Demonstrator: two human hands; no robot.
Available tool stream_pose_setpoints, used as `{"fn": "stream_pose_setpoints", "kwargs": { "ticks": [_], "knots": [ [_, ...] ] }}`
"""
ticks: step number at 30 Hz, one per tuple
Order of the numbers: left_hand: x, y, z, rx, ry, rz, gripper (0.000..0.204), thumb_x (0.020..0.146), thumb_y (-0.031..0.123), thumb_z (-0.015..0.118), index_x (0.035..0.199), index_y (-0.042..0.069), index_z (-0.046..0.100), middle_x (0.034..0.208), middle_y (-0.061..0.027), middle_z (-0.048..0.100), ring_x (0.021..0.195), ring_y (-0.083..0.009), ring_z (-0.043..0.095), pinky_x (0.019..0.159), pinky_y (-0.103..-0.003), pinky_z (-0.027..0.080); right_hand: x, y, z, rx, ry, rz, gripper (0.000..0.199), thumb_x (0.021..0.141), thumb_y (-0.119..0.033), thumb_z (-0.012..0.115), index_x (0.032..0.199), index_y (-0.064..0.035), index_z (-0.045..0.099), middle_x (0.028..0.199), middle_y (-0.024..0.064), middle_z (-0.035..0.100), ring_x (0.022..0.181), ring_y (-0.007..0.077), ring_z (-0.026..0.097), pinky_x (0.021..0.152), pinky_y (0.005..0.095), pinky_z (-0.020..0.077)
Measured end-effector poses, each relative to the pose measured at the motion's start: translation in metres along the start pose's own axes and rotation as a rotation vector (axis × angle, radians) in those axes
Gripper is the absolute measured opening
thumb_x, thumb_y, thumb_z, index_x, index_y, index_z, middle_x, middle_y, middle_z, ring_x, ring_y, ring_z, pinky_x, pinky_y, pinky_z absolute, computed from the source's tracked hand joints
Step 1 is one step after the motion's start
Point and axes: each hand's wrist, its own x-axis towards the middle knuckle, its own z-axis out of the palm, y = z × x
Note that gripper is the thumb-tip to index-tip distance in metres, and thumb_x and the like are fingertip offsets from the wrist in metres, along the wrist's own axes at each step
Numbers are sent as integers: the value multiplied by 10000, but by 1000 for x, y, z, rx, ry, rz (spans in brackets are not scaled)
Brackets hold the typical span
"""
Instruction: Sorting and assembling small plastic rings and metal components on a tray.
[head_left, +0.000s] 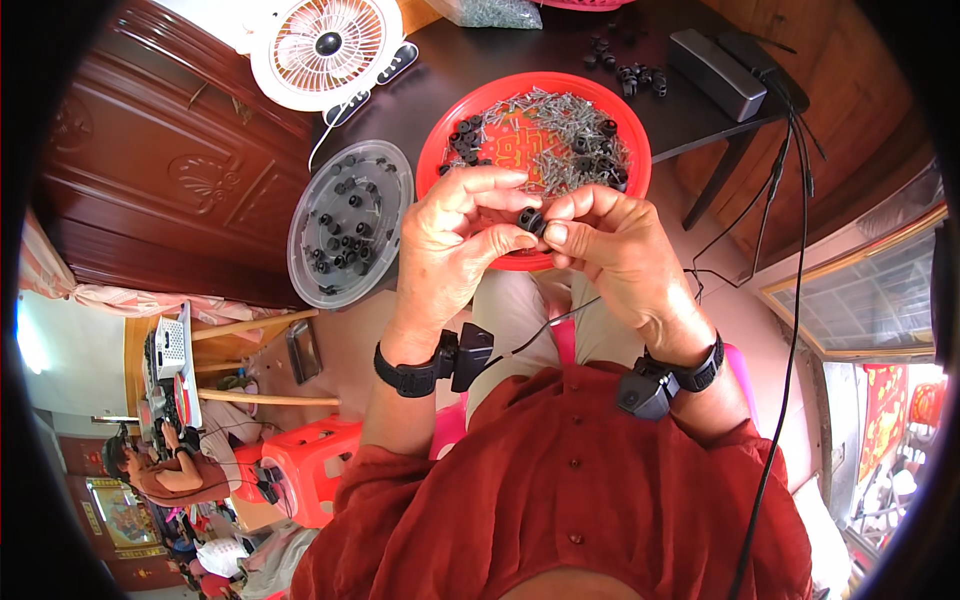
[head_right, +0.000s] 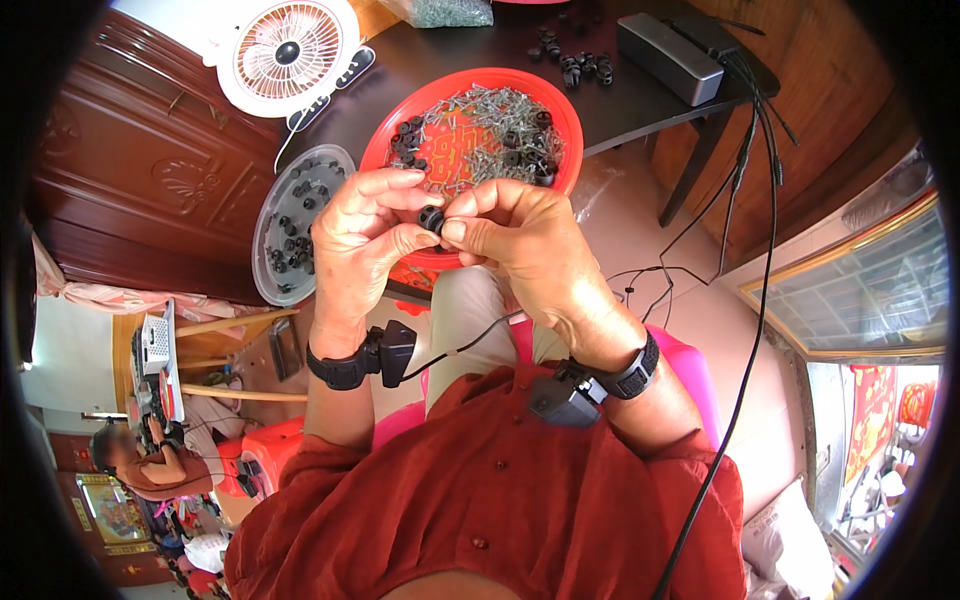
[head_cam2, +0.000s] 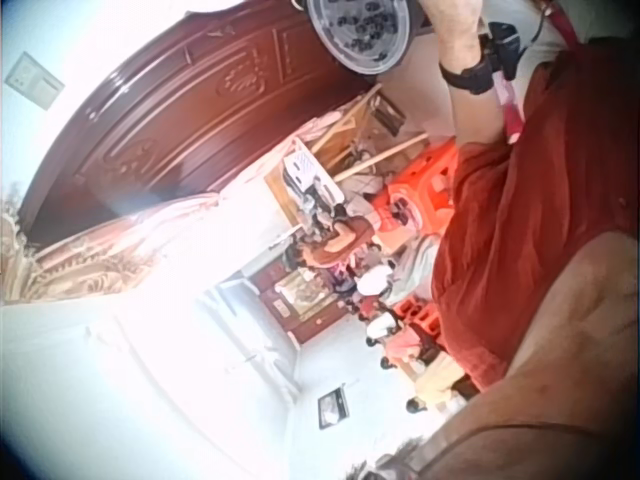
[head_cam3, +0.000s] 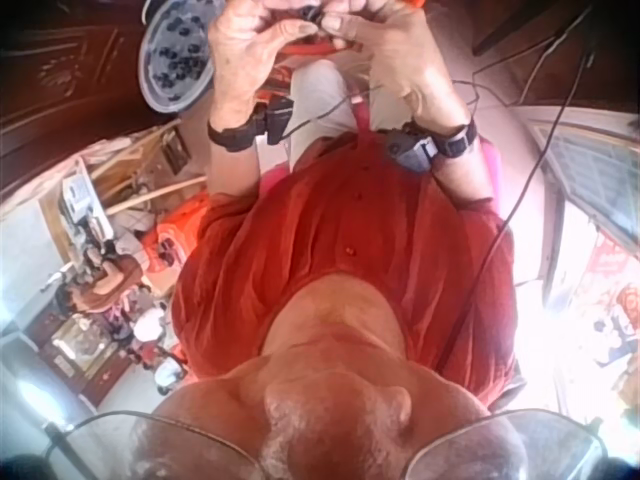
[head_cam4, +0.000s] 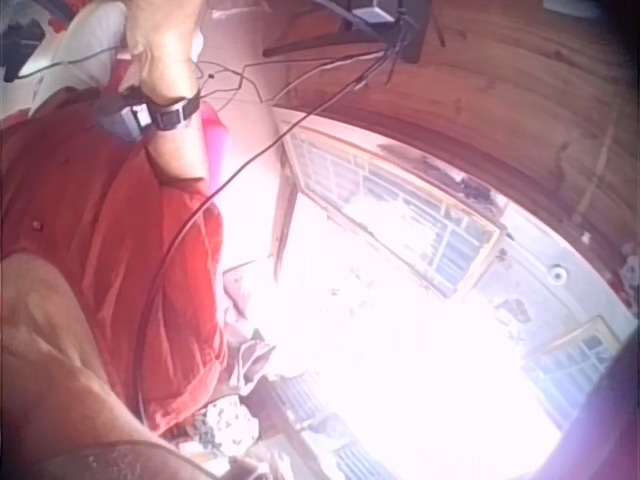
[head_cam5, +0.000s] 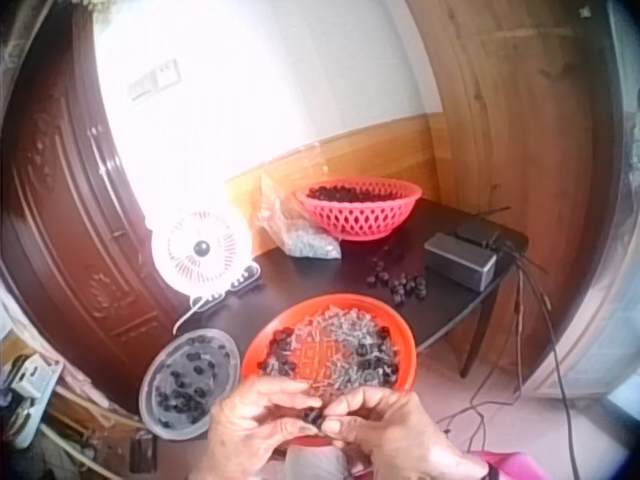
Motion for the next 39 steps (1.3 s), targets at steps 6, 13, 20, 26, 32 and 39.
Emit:
{"fn": "stream_pose_setpoints", "kwargs": {
  "ticks": [6,13,20,26,32,39],
  "knots": [
    [-1,6,-5,100,-89,24,327,776,-88,588,1094,-27,540,954,-149,623,831,-202,646,723,-296,561,-2,-6,0,-101,-42,13,82,787,-25,661,844,10,612,751,35,607,643,77,536,572,193,428],
    [2,19,-3,376,-146,137,295,726,-83,639,1012,-25,598,900,-102,631,793,-153,644,667,-262,563,-4,-8,-3,-83,-115,33,106,781,-46,674,844,15,613,751,45,618,641,79,543,564,192,423],
    [3,21,-2,432,-153,181,322,693,-104,653,999,-11,611,881,-78,630,776,-144,642,651,-249,561,-7,-14,-1,-159,-107,46,141,770,-77,696,843,13,615,736,47,630,629,66,549,545,186,419],
    [3,22,-2,458,-181,208,331,684,-103,662,997,-3,615,883,-75,642,763,-135,643,649,-241,553,-8,-13,0,-139,-99,52,105,791,-57,667,842,11,604,735,48,617,635,75,546,565,190,428],
    [-2,11,-1,439,-135,213,284,699,-104,659,962,-10,612,881,-72,648,763,-129,643,643,-240,542,-9,8,2,-22,-91,-79,121,824,-17,617,904,2,528,801,56,592,685,98,551,598,214,446],
    [-7,6,5,117,-97,122,214,738,-123,615,926,-22,604,851,-78,633,772,-143,640,644,-248,544,-10,23,6,158,-141,-175,225,854,-12,572,1046,-26,455,863,43,562,744,96,527,639,238,437]
  ]
}}
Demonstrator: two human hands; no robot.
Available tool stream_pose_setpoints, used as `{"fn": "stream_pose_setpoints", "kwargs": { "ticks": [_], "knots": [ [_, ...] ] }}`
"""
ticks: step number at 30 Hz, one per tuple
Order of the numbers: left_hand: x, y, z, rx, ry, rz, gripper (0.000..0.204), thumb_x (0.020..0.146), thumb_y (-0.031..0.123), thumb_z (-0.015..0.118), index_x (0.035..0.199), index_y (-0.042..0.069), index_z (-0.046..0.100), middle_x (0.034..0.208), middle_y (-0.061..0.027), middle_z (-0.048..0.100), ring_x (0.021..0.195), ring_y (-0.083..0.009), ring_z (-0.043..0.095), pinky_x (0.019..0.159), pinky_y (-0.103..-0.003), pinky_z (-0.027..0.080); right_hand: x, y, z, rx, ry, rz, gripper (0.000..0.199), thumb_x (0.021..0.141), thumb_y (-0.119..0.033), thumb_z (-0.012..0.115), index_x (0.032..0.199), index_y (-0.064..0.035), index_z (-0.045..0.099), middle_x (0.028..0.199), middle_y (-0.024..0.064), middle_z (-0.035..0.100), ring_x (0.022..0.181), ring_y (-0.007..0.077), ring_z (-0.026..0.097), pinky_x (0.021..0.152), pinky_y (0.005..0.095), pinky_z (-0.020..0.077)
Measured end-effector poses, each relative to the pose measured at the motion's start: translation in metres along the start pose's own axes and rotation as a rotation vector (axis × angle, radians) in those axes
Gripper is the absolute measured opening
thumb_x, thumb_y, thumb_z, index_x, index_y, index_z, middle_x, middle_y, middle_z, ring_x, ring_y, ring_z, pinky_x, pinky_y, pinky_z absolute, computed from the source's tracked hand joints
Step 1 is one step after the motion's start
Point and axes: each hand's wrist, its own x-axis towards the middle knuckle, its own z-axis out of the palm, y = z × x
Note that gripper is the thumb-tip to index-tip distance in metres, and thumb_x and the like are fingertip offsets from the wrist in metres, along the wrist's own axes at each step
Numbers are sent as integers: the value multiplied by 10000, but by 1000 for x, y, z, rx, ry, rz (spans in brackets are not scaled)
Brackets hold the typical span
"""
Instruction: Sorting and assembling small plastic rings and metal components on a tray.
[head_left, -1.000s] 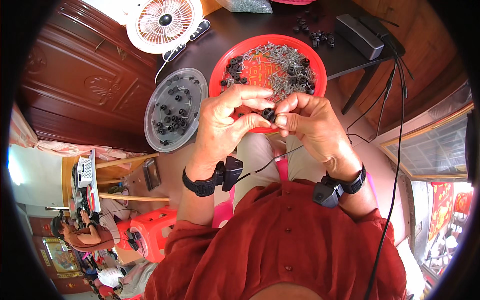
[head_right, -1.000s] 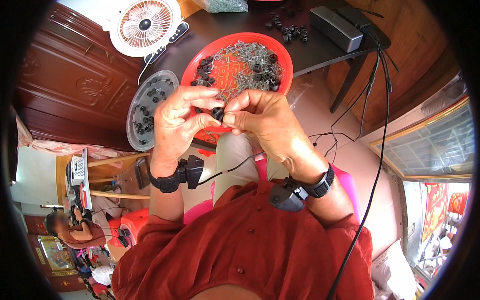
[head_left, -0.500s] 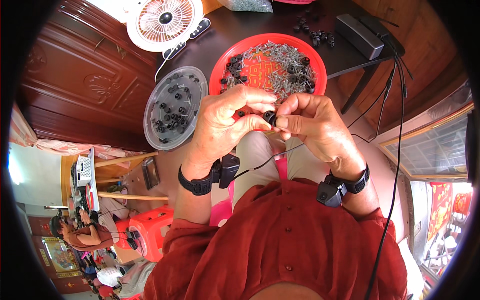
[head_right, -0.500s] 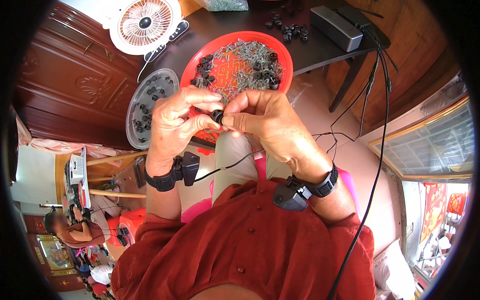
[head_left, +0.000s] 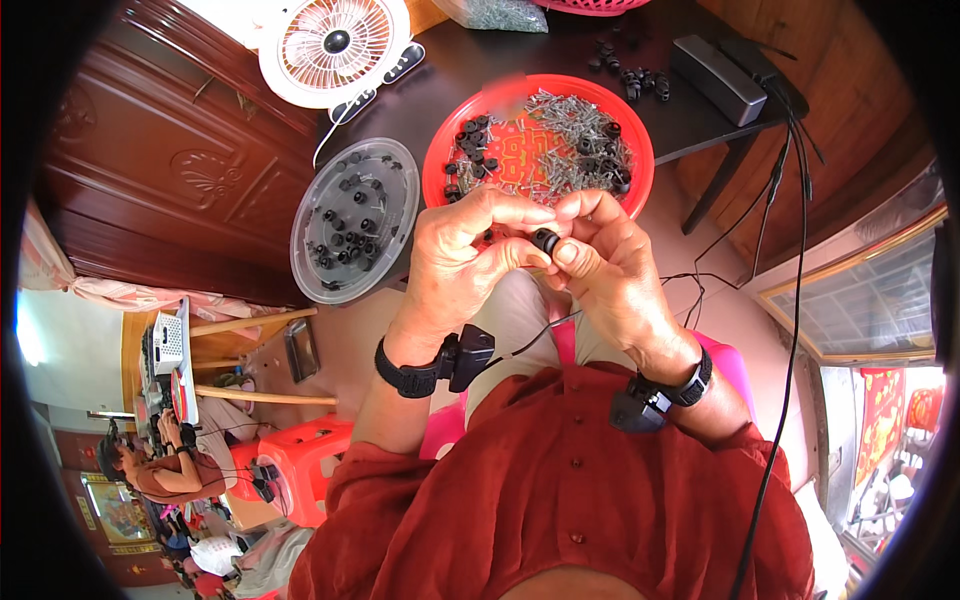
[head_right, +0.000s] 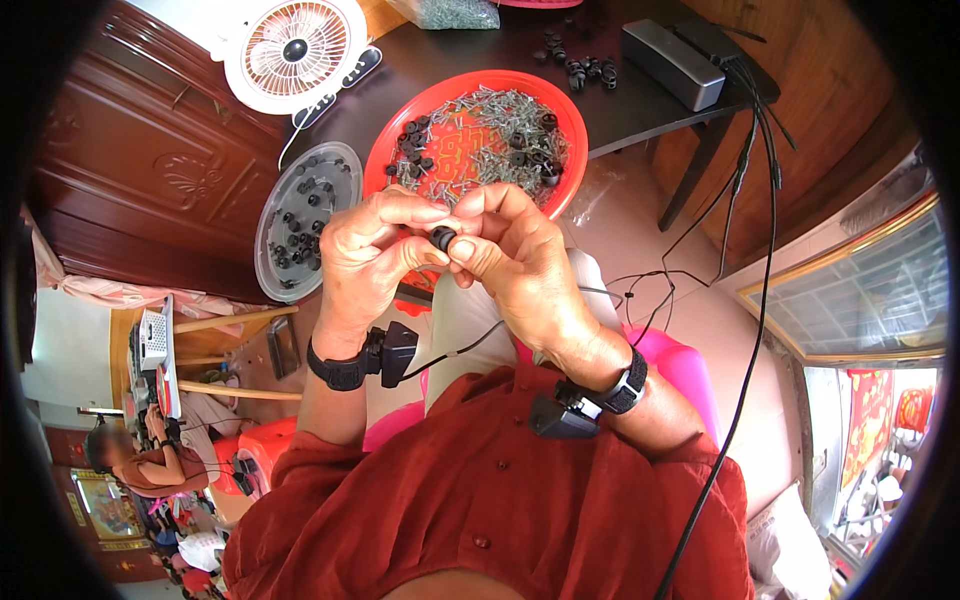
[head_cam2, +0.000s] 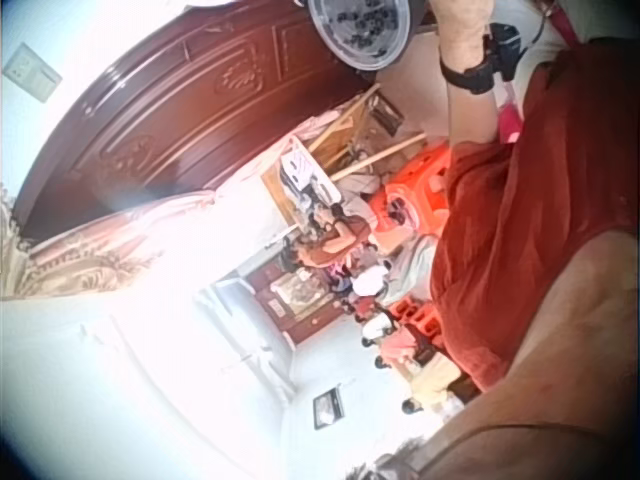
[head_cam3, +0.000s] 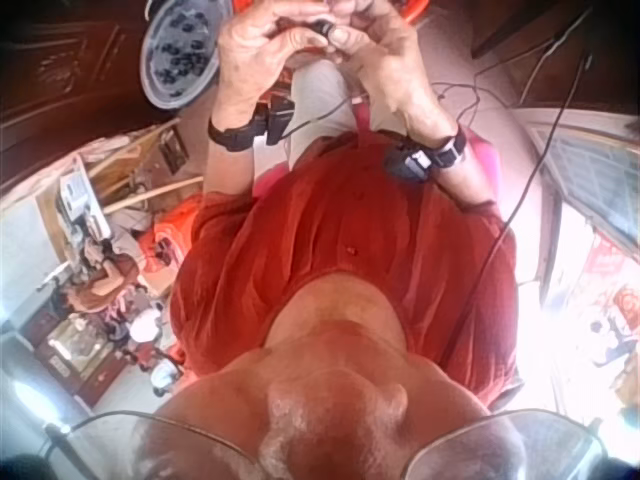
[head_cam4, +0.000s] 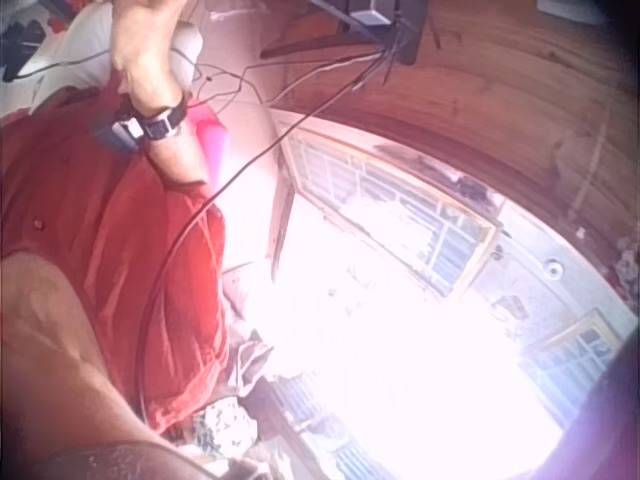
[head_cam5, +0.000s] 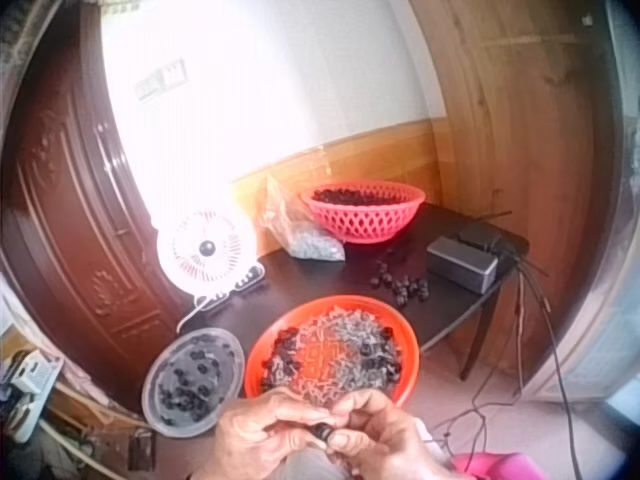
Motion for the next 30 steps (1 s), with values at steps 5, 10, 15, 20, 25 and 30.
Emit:
{"fn": "stream_pose_setpoints", "kwargs": {
  "ticks": [5,10,15,20,25,30],
  "knots": [
    [-4,-2,-4,100,-2,92,210,740,-113,622,926,-15,615,851,-88,630,759,-149,639,632,-255,538,-4,-2,6,60,-2,64,226,858,-29,575,1052,-27,459,913,35,559,769,92,518,654,236,428],
    [-15,4,-1,161,-22,101,225,711,-75,668,918,6,633,824,-75,633,738,-152,630,631,-263,509,-10,-1,1,133,-101,120,241,857,-25,573,1068,-22,457,949,39,558,774,92,521,656,236,437],
    [-40,0,-1,172,-156,64,241,677,30,742,886,16,625,781,-53,620,703,-143,594,606,-260,469,-28,-18,-1,-282,-142,331,252,872,-46,560,1101,-18,457,940,65,574,800,98,550,646,232,460],
    [-73,-31,-11,-149,-158,-497,161,758,64,685,886,14,600,794,-13,576,687,-69,522,590,-215,404,-37,-10,-10,-794,-210,400,252,841,-89,625,1046,21,530,903,65,601,801,110,569,701,246,476],
    [-116,-127,-34,-512,139,-841,127,779,50,624,890,35,565,812,-51,612,628,-93,528,581,-219,424,-40,-28,-4,-767,-174,374,207,838,-27,612,1029,44,573,927,86,623,884,122,592,794,257,482],
    [-98,-180,-51,-914,724,-705,136,849,114,582,919,-1,560,896,-113,602,822,-192,597,778,-281,509,-29,-33,2,-754,-169,154,140,844,2,590,978,43,590,909,60,630,845,104,590,733,240,483]
  ]
}}
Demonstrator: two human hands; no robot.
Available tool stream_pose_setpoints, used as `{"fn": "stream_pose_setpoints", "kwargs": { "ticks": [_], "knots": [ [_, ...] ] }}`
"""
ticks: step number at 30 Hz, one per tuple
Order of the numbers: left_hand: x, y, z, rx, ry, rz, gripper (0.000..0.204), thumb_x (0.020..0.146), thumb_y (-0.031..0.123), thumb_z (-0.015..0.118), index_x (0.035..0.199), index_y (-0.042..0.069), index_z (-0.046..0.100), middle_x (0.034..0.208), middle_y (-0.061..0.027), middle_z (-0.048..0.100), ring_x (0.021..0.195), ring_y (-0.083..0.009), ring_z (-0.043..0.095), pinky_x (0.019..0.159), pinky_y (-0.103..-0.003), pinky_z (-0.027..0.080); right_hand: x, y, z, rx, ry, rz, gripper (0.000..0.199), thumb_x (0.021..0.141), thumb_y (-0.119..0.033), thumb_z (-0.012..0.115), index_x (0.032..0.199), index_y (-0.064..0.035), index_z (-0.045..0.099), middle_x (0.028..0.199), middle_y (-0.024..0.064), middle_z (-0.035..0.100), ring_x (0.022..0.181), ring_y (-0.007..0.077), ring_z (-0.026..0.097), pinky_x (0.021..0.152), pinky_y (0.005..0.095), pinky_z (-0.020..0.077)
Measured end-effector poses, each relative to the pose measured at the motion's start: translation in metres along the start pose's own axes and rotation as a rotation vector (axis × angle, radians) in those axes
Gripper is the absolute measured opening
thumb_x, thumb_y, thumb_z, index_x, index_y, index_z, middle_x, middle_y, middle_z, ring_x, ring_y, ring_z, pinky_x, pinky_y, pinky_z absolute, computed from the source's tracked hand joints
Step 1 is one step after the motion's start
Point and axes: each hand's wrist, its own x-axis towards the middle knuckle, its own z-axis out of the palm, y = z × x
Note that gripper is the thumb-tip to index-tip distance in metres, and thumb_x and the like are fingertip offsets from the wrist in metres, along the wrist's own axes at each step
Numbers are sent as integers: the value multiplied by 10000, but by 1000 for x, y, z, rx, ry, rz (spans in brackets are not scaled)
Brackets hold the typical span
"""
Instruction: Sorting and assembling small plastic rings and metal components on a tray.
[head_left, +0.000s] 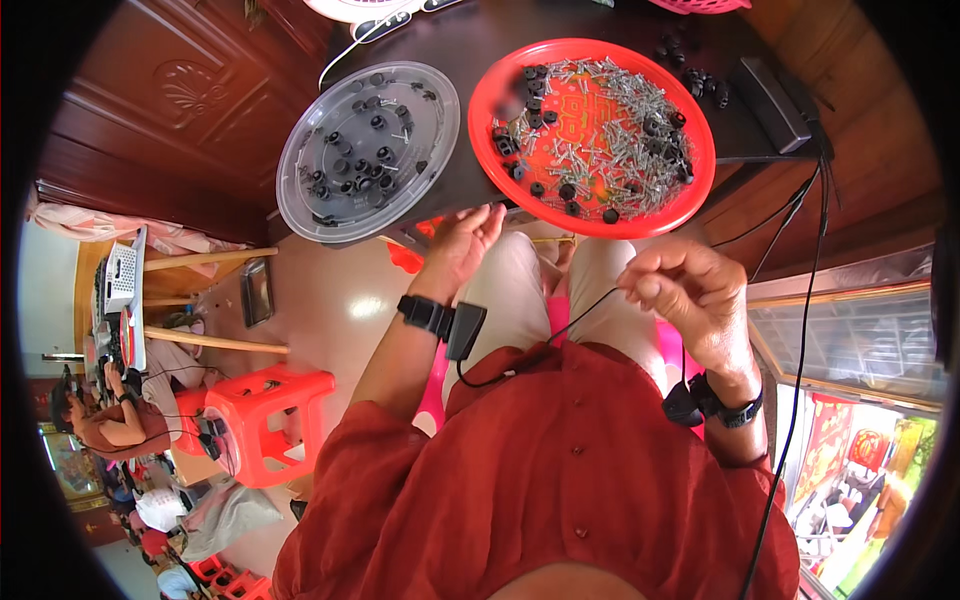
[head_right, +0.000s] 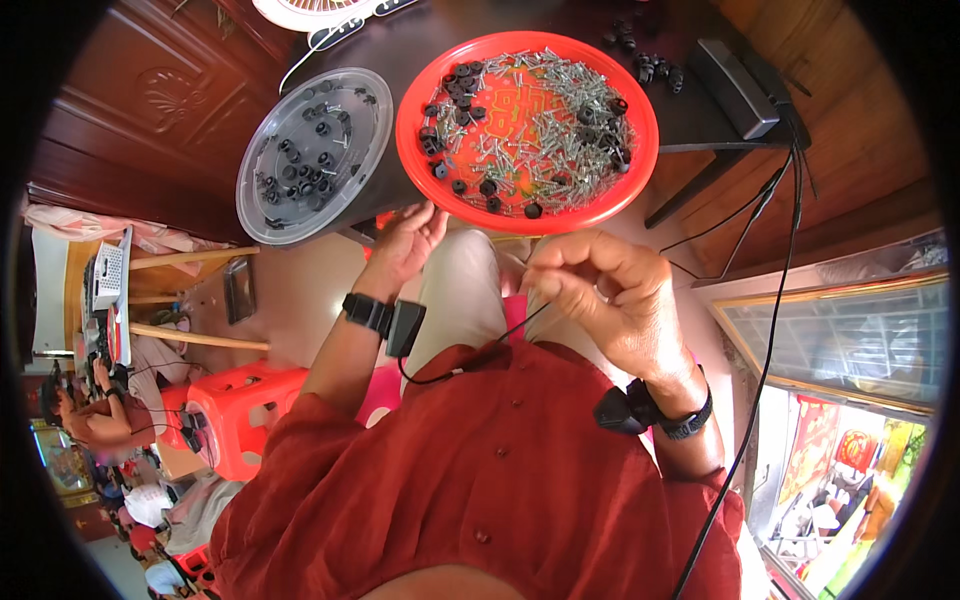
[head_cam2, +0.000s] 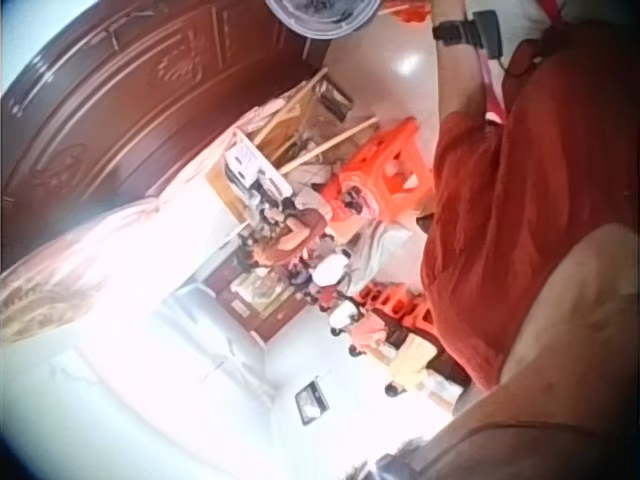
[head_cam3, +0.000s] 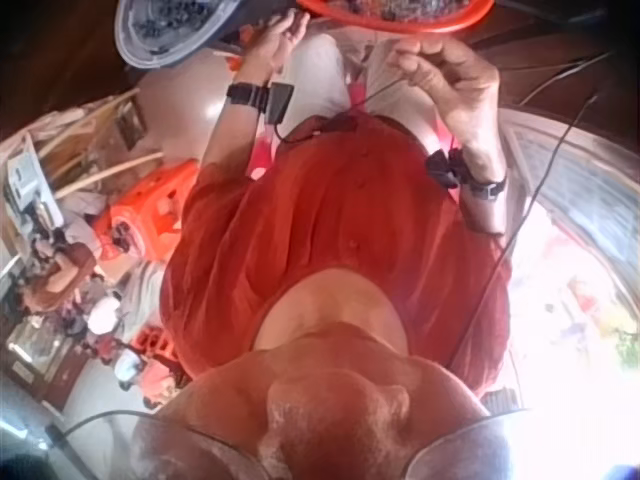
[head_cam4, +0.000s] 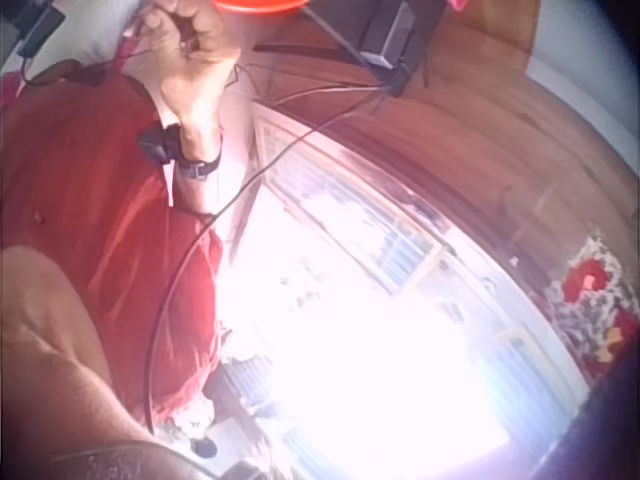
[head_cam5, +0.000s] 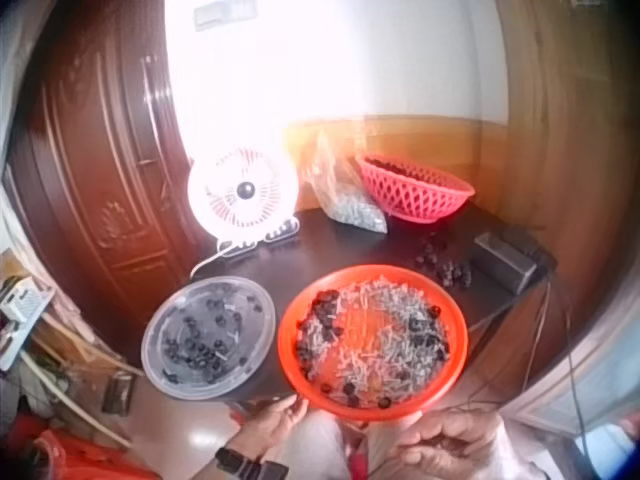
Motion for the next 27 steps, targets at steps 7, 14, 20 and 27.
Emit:
{"fn": "stream_pose_setpoints", "kwargs": {
  "ticks": [7,14,20,27],
  "knots": [
    [-15,15,32,691,-234,-202,272,890,263,551,1059,51,579,985,-58,616,887,-156,591,804,-312,490,67,-9,-5,-986,196,-411,179,733,-7,625,911,-23,639,820,118,600,760,300,579,685,357,482],
    [-94,49,99,1062,-786,202,116,816,86,621,854,-22,606,762,-46,627,689,-112,575,621,-272,448,107,13,-12,-1165,-86,-391,261,693,33,585,939,-44,629,839,122,552,832,306,561,712,381,476],
    [-93,73,132,1533,-128,1304,98,729,30,666,818,37,624,749,-57,575,679,-220,507,604,-307,411,107,10,-14,-1202,-72,-331,144,691,19,580,826,-25,601,821,119,554,838,306,574,697,390,479],
    [-82,83,154,2061,-34,1062,120,678,126,698,751,49,641,726,-101,609,746,-304,555,667,-401,429,99,10,-20,-1215,-80,-379,159,688,0,611,840,-13,568,800,113,537,796,302,554,683,387,461]
  ]
}}
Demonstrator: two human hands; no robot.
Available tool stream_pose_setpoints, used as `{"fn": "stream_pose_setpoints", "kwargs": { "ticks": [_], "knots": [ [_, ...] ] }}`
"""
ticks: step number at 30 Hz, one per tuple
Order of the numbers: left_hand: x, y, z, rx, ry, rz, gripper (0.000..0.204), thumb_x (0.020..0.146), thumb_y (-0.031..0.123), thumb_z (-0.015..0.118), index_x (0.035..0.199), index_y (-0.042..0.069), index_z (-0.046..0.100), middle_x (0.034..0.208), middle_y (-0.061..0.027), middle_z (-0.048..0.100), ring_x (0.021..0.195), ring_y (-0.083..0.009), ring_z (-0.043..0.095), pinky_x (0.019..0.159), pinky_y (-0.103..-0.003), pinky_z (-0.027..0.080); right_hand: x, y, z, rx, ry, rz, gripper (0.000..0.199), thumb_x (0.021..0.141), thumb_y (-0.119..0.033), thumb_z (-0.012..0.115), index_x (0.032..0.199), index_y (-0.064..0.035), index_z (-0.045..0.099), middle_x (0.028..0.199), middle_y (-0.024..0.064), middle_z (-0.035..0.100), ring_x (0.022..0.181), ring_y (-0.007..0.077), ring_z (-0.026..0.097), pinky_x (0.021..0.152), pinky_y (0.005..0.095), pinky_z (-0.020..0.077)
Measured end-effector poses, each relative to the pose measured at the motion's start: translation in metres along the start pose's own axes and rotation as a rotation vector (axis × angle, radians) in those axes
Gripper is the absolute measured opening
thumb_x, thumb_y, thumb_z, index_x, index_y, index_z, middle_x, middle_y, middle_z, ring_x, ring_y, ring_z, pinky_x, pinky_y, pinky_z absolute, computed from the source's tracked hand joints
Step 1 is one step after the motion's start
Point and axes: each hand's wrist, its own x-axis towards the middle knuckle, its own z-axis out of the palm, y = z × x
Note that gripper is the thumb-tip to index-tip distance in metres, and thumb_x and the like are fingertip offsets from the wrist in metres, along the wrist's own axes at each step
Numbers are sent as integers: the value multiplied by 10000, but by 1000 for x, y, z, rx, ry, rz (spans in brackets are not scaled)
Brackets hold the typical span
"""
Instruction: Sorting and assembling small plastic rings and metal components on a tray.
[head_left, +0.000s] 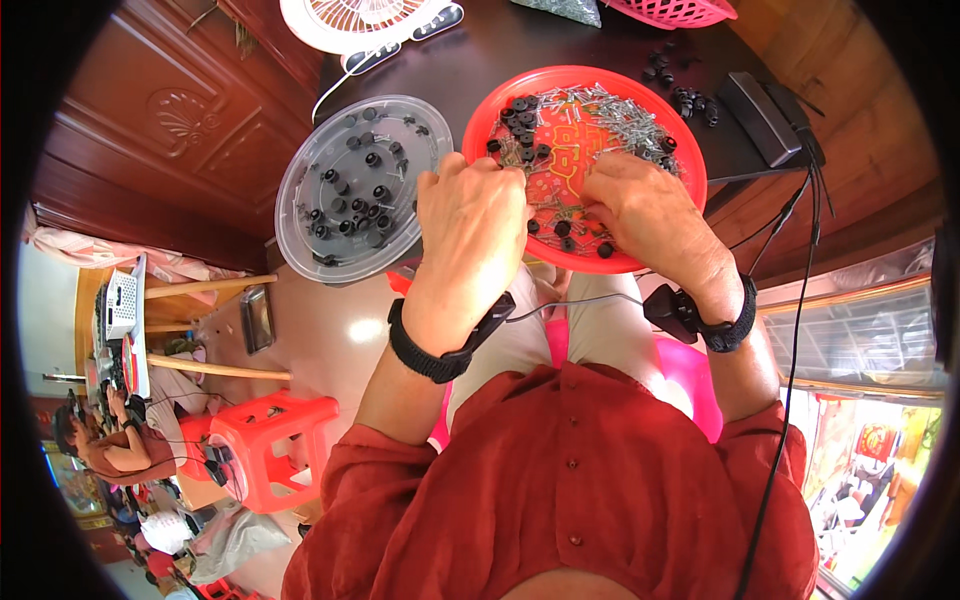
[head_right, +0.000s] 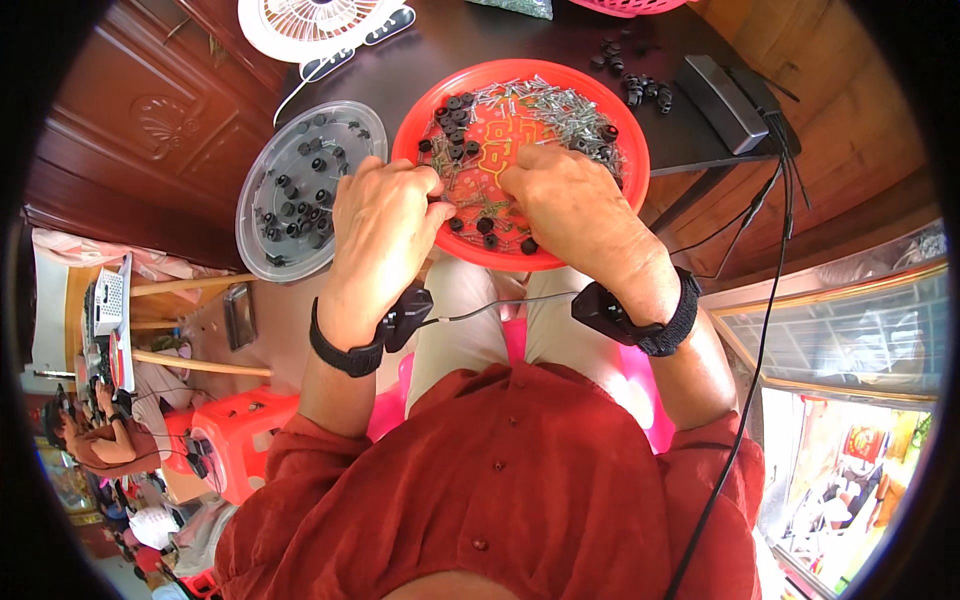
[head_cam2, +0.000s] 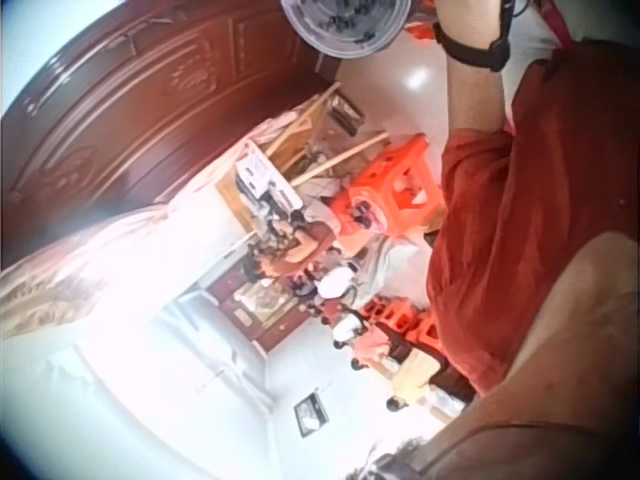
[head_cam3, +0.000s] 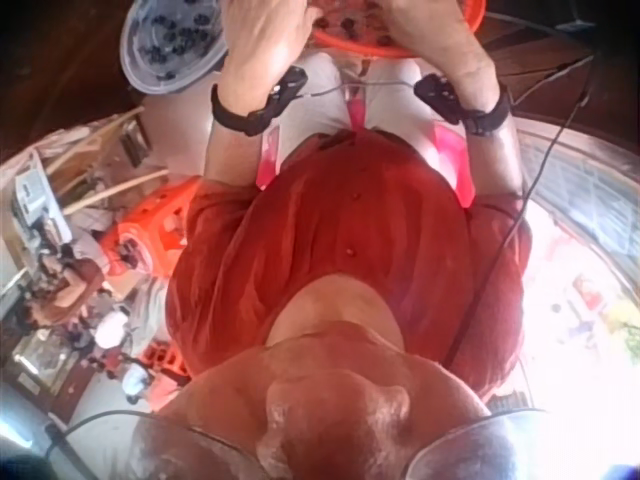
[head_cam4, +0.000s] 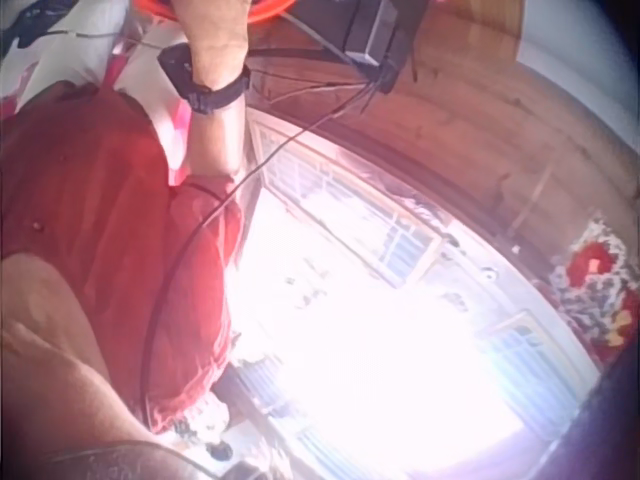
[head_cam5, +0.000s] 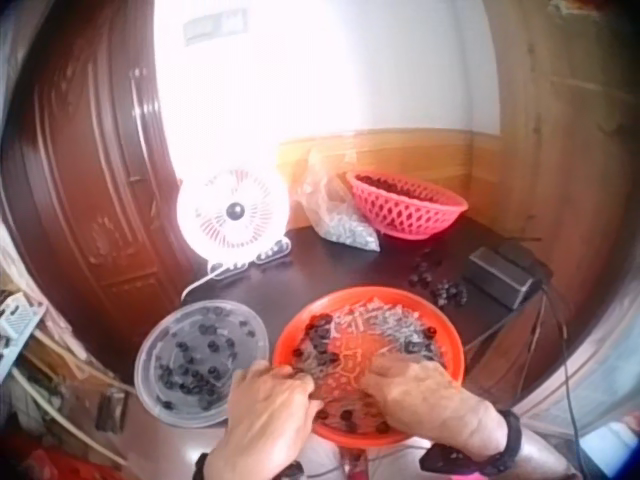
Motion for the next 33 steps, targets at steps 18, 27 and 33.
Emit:
{"fn": "stream_pose_setpoints", "kwargs": {
  "ticks": [18,27,33],
  "knots": [
    [13,4,4,-108,-156,66,173,666,-1,630,839,15,623,757,-159,636,733,-318,620,645,-394,480,-15,6,-9,535,448,225,188,765,66,545,917,3,635,888,121,649,786,223,642,699,296,511],
    [24,-2,6,-362,-354,114,212,649,-106,625,853,-63,584,828,-144,582,732,-212,632,638,-294,495,-26,5,-19,1091,518,432,154,822,46,550,967,36,601,835,64,635,732,113,629,626,226,505],
    [25,-3,12,-752,-225,-71,187,730,-17,656,913,-47,628,850,-105,624,777,-162,623,692,-271,494,-38,-3,-20,1162,583,466,125,847,19,560,970,26,581,855,67,623,712,110,625,599,212,504]
  ]
}}
